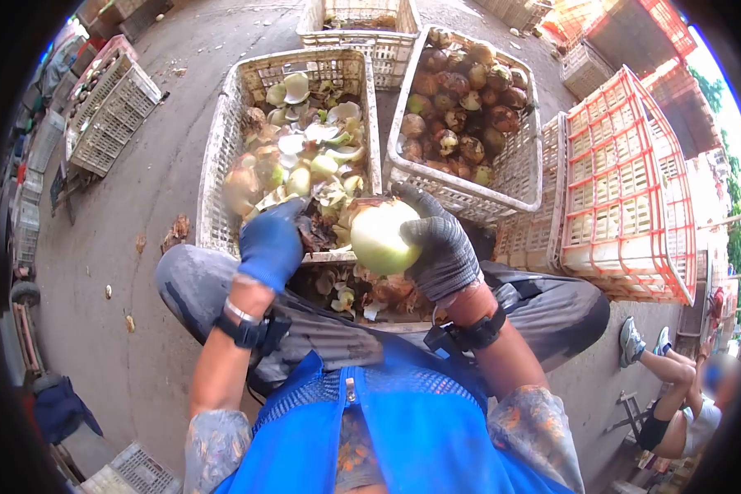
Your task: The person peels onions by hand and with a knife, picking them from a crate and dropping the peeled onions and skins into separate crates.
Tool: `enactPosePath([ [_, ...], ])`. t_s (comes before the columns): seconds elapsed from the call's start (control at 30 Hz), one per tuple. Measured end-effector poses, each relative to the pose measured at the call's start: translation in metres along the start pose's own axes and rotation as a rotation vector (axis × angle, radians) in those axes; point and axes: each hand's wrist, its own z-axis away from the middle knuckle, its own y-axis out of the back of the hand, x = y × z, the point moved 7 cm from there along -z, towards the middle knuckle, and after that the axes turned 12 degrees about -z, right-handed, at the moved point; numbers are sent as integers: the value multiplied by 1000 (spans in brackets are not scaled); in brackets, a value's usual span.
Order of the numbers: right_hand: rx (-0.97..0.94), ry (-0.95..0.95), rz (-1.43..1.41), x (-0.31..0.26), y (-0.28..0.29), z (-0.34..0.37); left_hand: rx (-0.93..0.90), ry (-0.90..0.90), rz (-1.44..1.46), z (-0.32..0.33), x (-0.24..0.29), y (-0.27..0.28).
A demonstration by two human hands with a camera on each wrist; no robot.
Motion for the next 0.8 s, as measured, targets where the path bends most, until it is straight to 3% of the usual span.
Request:
enactPosePath([
  [0.03, 18, 9, -8, -1, 3, 3, 151, 9, 126, 10, 4, 20],
  [0.1, 111, 31, 105, -8, 10, -2, 187, 29, 203, 19, 20, 60],
  [0.17, 84, 1, 112, -6, 10, -3, 140, -208, 267, 25, 42, 73],
  [0.2, 62, -6, 109, -5, 9, -3, 171, -330, 127, 26, 50, 77],
  [0.27, 35, -12, 106, -3, 8, -6, 187, -361, 46, 25, 53, 79],
  [0.33, 44, 15, 290, -6, 14, -8, 194, -395, -32, 27, 59, 78],
  [0.37, 47, 12, 289, -9, 15, -9, 159, -360, -70, 28, 60, 74],
  [0.43, -85, 130, 870, -17, 5, -10, 110, -310, -108, 33, 59, 65],
  [0.47, -54, 101, 981, -17, -10, -6, 39, -258, -39, 34, 54, 57],
  [0.63, -25, 135, 1015, -7, -11, -5, -242, -203, 169, 38, 38, 23],
  [0.7, -93, 137, 1210, -8, -15, -6, -285, -241, 110, 32, 30, 12],
  [0.77, -121, 129, 1205, -12, -21, -12, -693, 114, 738, 28, 16, -13],
  [0.8, -133, -4, 1163, -7, -23, -13, -788, 437, 1071, 29, 8, -21],
])
